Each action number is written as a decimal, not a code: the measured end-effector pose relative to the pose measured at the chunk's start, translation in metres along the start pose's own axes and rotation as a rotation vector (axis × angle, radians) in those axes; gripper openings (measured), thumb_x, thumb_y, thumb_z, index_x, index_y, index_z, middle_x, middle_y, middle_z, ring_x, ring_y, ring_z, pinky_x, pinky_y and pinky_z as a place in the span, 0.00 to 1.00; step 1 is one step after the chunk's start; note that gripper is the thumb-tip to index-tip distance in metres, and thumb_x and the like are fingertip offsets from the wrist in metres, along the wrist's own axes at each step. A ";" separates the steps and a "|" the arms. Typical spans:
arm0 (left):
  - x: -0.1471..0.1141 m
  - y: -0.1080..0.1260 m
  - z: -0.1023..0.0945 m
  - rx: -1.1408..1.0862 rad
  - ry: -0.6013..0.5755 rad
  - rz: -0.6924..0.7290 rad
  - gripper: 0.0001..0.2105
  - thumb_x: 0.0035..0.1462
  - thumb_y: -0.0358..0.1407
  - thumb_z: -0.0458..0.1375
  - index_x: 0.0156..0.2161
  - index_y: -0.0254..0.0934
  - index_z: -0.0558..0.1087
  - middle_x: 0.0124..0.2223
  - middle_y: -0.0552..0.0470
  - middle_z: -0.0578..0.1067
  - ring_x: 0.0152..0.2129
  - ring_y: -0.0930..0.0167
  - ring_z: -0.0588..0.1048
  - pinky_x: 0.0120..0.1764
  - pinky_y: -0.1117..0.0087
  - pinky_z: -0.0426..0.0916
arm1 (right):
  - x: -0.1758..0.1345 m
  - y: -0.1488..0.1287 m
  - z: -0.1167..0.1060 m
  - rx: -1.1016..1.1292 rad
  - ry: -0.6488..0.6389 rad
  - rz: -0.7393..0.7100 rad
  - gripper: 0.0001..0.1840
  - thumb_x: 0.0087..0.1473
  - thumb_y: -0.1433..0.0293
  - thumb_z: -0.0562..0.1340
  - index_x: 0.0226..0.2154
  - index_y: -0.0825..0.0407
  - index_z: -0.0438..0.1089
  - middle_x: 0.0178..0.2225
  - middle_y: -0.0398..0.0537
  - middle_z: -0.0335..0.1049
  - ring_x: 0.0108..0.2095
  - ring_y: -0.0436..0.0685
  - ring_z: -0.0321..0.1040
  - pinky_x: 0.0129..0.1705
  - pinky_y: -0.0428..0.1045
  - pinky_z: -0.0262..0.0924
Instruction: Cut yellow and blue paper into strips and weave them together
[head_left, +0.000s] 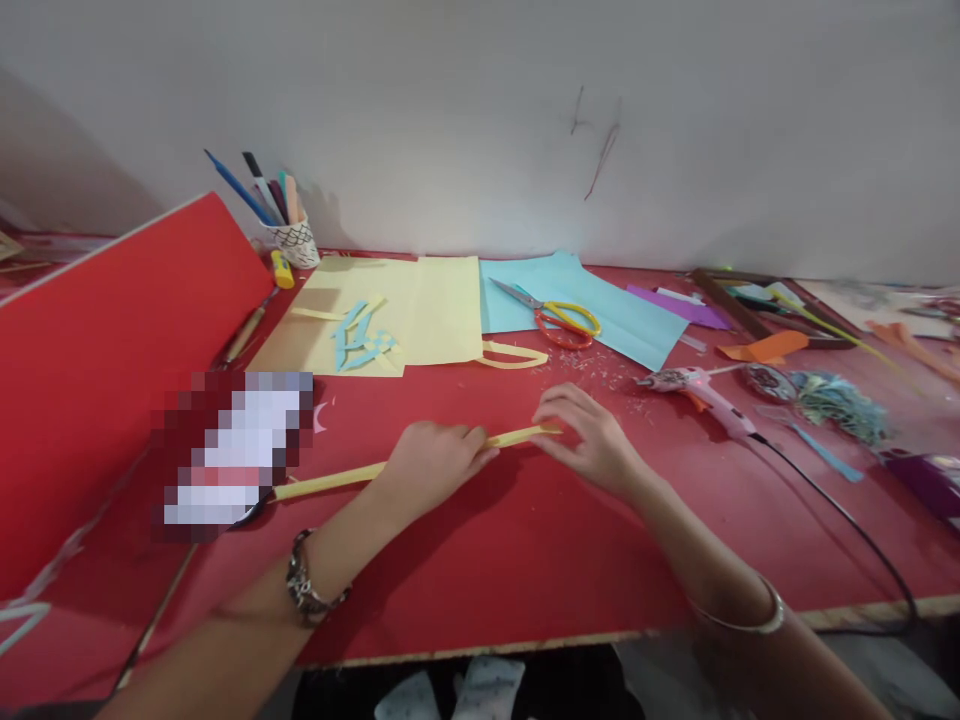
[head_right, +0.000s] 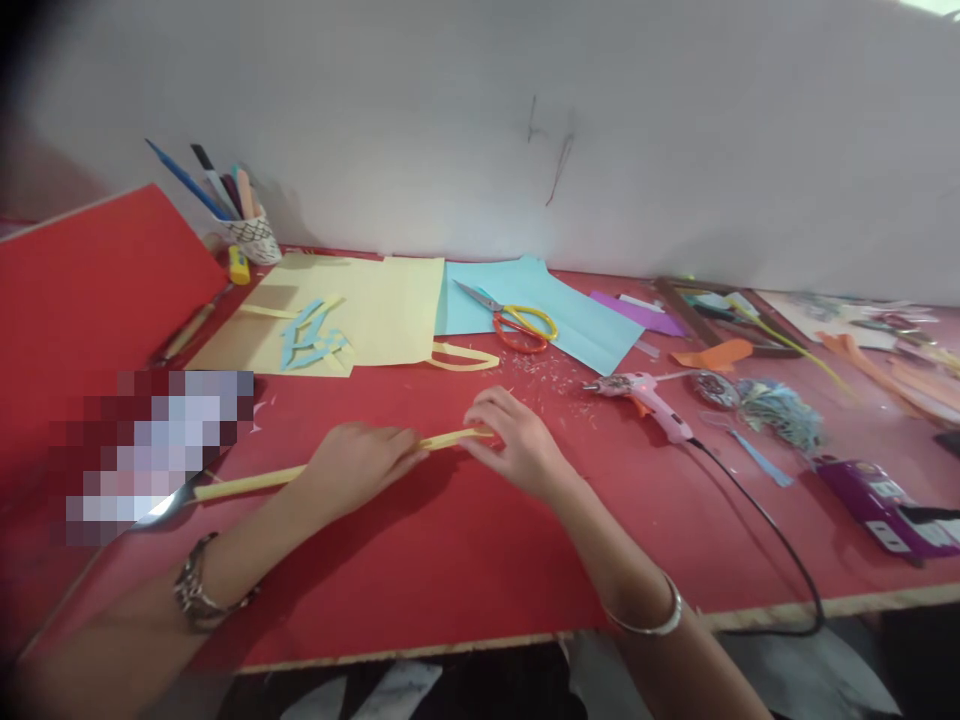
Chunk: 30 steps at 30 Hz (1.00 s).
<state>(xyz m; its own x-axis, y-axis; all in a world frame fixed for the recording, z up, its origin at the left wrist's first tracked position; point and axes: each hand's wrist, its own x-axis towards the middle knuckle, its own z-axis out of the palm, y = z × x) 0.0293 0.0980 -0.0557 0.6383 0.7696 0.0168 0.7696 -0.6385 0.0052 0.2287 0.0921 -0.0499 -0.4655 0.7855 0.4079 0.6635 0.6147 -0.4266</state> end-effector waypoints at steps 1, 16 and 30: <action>0.000 0.002 0.001 0.002 0.014 0.022 0.17 0.59 0.39 0.42 0.31 0.35 0.70 0.23 0.48 0.74 0.20 0.66 0.73 0.19 0.73 0.56 | 0.000 -0.001 0.000 -0.049 -0.024 -0.026 0.08 0.53 0.65 0.54 0.30 0.53 0.63 0.32 0.51 0.65 0.34 0.53 0.62 0.36 0.49 0.58; -0.001 0.002 0.008 0.028 0.073 0.178 0.15 0.59 0.35 0.43 0.27 0.36 0.68 0.20 0.50 0.72 0.16 0.70 0.71 0.17 0.73 0.52 | -0.002 0.005 0.001 -0.114 -0.343 -0.033 0.21 0.59 0.64 0.45 0.26 0.53 0.67 0.24 0.45 0.69 0.25 0.50 0.62 0.31 0.45 0.51; 0.001 -0.004 0.001 0.003 -0.119 0.098 0.15 0.59 0.36 0.41 0.30 0.36 0.69 0.22 0.48 0.73 0.20 0.67 0.73 0.19 0.74 0.57 | -0.002 -0.008 0.000 -0.565 -0.249 0.108 0.13 0.55 0.74 0.48 0.29 0.52 0.67 0.32 0.48 0.68 0.33 0.53 0.64 0.52 0.59 0.36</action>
<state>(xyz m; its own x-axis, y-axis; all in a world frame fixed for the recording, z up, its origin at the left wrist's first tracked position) 0.0267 0.1013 -0.0567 0.7074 0.6995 -0.1013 0.7036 -0.7105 0.0066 0.2245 0.0857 -0.0469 -0.4564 0.8759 0.1567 0.8897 0.4519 0.0654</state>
